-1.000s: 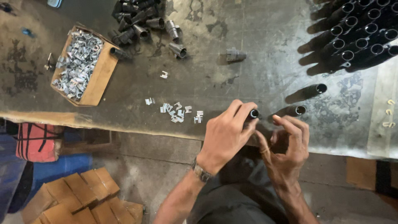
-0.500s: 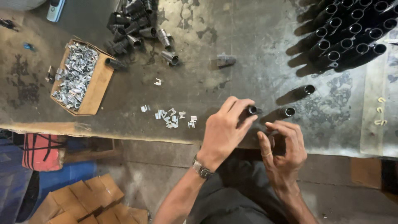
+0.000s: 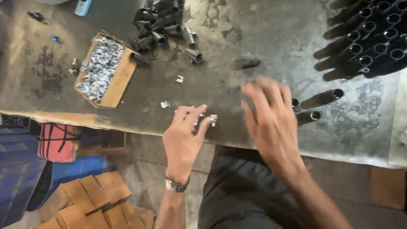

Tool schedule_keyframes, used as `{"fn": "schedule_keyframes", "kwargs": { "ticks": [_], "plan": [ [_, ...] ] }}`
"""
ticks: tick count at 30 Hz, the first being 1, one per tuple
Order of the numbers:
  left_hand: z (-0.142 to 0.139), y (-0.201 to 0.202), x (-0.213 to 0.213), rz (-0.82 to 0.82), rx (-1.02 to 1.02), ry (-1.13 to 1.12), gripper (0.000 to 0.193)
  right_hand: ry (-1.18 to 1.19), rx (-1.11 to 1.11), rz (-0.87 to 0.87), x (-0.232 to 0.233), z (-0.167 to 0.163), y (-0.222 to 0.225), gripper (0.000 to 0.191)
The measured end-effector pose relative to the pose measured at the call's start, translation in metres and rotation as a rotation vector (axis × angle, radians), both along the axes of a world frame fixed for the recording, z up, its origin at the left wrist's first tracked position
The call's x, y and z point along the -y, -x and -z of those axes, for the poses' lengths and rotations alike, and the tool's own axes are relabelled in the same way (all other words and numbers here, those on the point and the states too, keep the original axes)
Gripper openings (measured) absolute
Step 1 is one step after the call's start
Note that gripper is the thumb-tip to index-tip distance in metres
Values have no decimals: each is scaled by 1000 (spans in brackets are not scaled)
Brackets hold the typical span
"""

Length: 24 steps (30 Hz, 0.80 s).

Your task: The person sits at a workbench assembling black plastic pipe fittings. They pick up a fitting, insert a small metal clip into it, press the parts together by hand, and place the assembled fitting into a growing group on the table, repeating this cycle for many fittings.

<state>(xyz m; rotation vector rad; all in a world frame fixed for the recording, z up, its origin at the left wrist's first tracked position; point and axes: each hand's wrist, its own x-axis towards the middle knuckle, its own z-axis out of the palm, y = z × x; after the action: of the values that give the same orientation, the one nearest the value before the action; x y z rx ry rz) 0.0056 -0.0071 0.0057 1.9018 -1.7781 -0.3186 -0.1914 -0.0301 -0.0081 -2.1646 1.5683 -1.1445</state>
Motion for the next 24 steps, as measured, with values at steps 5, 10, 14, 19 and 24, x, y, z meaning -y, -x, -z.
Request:
{"fn": "schedule_keyframes", "kwargs": {
  "ticks": [5, 10, 14, 19, 24],
  "plan": [
    [16, 2, 15, 182, 229, 41, 21, 196, -536, 281, 83, 12, -27, 56],
    [15, 3, 17, 157, 73, 114, 19, 14, -428, 166, 85, 24, -27, 24],
    [6, -3, 9, 76, -413, 71, 25, 67, -219, -51, 59, 14, -24, 33],
    [4, -3, -12, 78, -717, 48, 25, -248, 120, -186, 8, 0, -18, 37],
    [9, 4, -23, 78, -794, -23, 29, -235, 253, -116, -17, 9, -15, 37]
  ]
}}
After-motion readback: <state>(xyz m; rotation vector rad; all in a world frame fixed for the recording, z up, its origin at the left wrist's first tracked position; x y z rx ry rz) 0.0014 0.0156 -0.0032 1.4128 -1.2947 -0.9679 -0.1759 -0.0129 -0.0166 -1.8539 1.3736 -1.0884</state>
